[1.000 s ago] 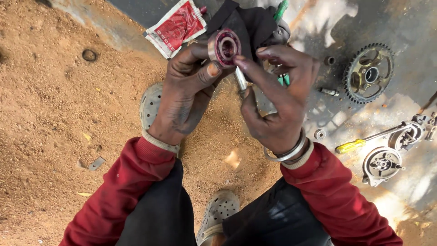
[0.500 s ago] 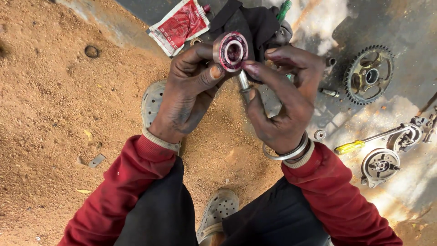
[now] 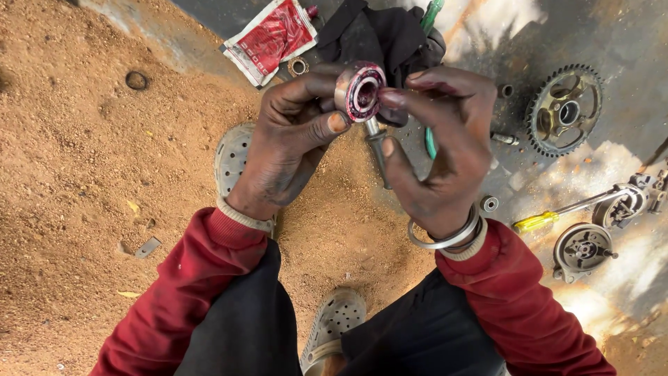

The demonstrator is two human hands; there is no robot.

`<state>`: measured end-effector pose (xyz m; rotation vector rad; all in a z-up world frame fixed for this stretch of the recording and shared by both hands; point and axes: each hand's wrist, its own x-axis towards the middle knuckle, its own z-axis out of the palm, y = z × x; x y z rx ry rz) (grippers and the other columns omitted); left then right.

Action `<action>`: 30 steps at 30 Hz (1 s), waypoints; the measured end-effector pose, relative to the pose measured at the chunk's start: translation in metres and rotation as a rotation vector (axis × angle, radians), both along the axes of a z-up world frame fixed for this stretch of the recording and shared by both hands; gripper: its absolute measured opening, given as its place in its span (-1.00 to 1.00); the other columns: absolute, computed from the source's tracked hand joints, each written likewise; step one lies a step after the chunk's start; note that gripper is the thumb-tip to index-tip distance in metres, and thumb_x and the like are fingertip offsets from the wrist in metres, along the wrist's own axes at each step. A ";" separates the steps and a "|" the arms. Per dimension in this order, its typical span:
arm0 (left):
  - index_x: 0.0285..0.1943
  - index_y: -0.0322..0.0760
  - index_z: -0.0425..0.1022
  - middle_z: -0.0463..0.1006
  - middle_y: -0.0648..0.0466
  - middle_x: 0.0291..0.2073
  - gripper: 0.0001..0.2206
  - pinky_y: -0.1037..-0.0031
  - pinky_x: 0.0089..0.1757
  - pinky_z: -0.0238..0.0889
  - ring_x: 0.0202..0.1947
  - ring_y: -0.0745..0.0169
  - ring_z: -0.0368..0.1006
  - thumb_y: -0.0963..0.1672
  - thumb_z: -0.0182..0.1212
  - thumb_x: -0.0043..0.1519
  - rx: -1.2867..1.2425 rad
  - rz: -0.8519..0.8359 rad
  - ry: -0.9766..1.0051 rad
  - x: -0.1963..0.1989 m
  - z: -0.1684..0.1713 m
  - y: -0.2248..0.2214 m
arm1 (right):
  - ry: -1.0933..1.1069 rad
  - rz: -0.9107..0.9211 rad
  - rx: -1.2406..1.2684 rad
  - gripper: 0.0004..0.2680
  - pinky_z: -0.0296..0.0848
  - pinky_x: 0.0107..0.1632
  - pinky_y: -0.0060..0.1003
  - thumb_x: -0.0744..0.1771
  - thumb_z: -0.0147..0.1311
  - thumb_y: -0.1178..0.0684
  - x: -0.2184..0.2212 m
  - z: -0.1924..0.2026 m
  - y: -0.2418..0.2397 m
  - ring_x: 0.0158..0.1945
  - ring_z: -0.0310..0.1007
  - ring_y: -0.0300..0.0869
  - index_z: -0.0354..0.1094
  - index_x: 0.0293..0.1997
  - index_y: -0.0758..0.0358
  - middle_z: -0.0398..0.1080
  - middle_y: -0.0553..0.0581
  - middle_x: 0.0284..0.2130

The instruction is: Applying grease to a ball bearing and cleaning it with a cloth.

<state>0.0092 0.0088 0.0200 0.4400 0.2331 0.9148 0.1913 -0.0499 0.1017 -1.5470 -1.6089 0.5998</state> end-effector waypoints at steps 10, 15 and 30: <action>0.13 -0.38 0.59 0.56 0.01 0.16 -0.82 0.45 0.26 0.36 0.19 0.29 0.49 -0.26 0.39 0.38 0.009 0.017 -0.004 0.000 -0.001 -0.002 | -0.492 0.066 0.087 -0.60 0.26 0.14 -0.21 0.28 0.31 0.17 0.000 0.005 0.001 0.24 0.12 -0.04 0.44 0.29 0.20 0.17 0.16 0.21; 0.12 -0.41 0.59 0.56 0.03 0.11 -0.83 0.44 0.21 0.39 0.07 0.32 0.46 -0.27 0.39 0.39 0.039 0.025 0.038 -0.002 -0.002 -0.004 | -0.603 0.083 0.112 -0.58 0.23 0.16 -0.21 0.29 0.34 0.14 -0.002 0.008 0.003 0.26 0.06 0.00 0.44 0.32 0.14 0.13 0.14 0.26; -0.03 -0.24 0.58 0.63 0.05 -0.04 -0.89 0.24 0.03 0.55 0.02 0.20 0.62 -0.21 0.28 0.29 0.015 0.421 0.703 -0.006 -0.158 0.048 | 0.056 0.121 -0.245 -0.42 0.60 0.18 -0.26 0.35 0.23 0.24 0.037 -0.127 0.024 0.23 0.48 -0.12 0.02 0.56 0.08 0.34 0.19 0.28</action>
